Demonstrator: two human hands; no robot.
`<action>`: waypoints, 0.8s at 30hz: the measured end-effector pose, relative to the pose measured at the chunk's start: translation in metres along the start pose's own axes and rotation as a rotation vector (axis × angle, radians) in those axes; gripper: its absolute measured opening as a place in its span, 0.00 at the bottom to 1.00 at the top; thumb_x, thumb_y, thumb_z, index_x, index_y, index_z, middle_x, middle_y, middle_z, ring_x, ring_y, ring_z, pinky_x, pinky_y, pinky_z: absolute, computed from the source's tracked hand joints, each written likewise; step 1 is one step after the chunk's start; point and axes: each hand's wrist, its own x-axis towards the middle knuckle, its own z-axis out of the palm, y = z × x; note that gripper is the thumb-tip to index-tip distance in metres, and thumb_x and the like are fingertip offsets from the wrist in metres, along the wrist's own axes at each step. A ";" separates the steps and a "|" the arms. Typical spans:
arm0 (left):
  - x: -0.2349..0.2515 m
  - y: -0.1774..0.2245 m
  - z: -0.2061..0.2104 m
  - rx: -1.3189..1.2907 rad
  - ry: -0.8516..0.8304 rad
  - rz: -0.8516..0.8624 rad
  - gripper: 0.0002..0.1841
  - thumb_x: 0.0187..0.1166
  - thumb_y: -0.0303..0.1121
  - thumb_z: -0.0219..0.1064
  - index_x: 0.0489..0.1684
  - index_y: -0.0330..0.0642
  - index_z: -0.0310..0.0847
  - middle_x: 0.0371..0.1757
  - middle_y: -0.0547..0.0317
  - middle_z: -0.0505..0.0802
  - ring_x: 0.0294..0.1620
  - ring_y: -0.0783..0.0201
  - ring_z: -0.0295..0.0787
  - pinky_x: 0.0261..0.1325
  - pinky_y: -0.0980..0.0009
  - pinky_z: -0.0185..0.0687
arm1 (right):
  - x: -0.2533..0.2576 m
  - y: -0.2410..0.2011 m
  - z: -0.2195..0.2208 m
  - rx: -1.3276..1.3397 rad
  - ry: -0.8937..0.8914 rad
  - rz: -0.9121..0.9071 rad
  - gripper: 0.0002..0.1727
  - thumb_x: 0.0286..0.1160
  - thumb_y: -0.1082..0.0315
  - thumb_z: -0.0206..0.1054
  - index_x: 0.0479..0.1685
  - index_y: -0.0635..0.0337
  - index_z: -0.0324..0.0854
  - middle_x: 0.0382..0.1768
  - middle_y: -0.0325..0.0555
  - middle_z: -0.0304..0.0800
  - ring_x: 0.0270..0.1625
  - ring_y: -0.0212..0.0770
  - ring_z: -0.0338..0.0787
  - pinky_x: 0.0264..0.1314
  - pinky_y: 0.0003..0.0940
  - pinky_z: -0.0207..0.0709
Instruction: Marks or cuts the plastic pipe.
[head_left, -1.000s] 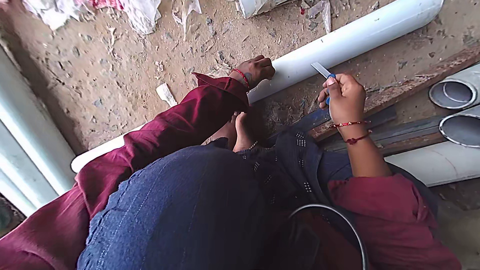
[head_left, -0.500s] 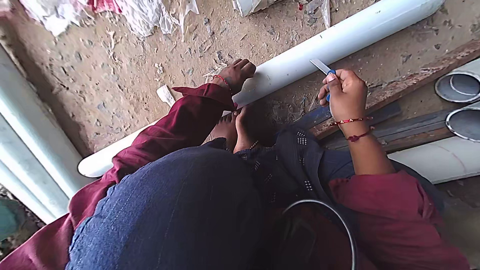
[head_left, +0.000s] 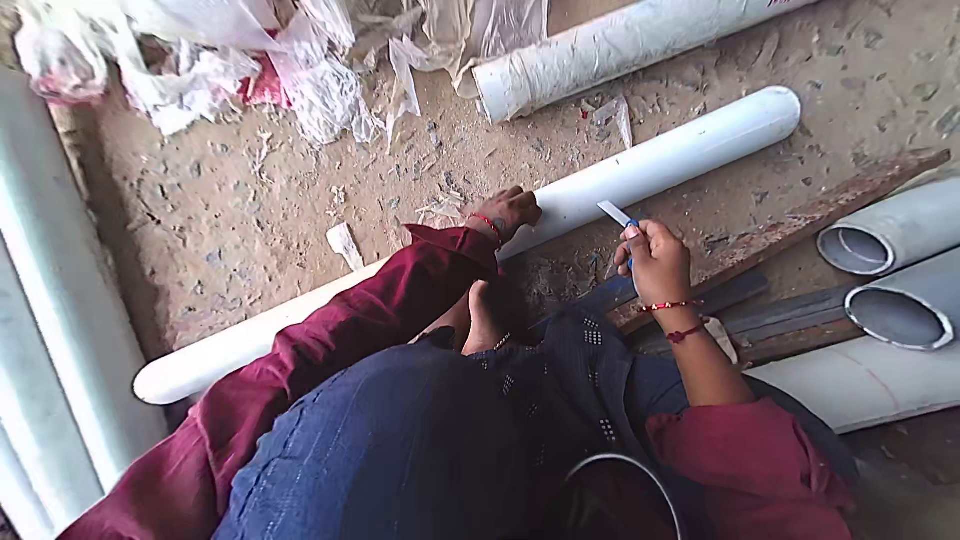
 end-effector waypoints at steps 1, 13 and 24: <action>0.004 0.004 -0.005 -0.010 -0.079 -0.069 0.11 0.78 0.15 0.62 0.48 0.29 0.92 0.56 0.34 0.92 0.64 0.30 0.86 0.67 0.36 0.79 | 0.002 -0.003 0.000 0.000 -0.001 0.010 0.16 0.95 0.68 0.50 0.57 0.74 0.79 0.27 0.45 0.86 0.23 0.31 0.84 0.33 0.29 0.81; -0.004 0.013 -0.040 0.037 -0.356 -0.327 0.16 0.89 0.19 0.50 0.67 0.23 0.78 0.72 0.27 0.82 0.78 0.30 0.74 0.80 0.39 0.68 | -0.002 -0.005 0.001 0.041 0.034 -0.046 0.16 0.93 0.71 0.50 0.56 0.78 0.79 0.25 0.47 0.86 0.22 0.32 0.84 0.30 0.29 0.80; -0.025 -0.006 -0.043 -0.035 -0.237 -0.485 0.16 0.93 0.29 0.53 0.64 0.27 0.82 0.66 0.32 0.88 0.72 0.35 0.84 0.74 0.38 0.75 | -0.001 -0.005 0.002 0.009 0.025 -0.031 0.17 0.94 0.70 0.49 0.57 0.77 0.78 0.26 0.44 0.85 0.22 0.28 0.83 0.31 0.26 0.80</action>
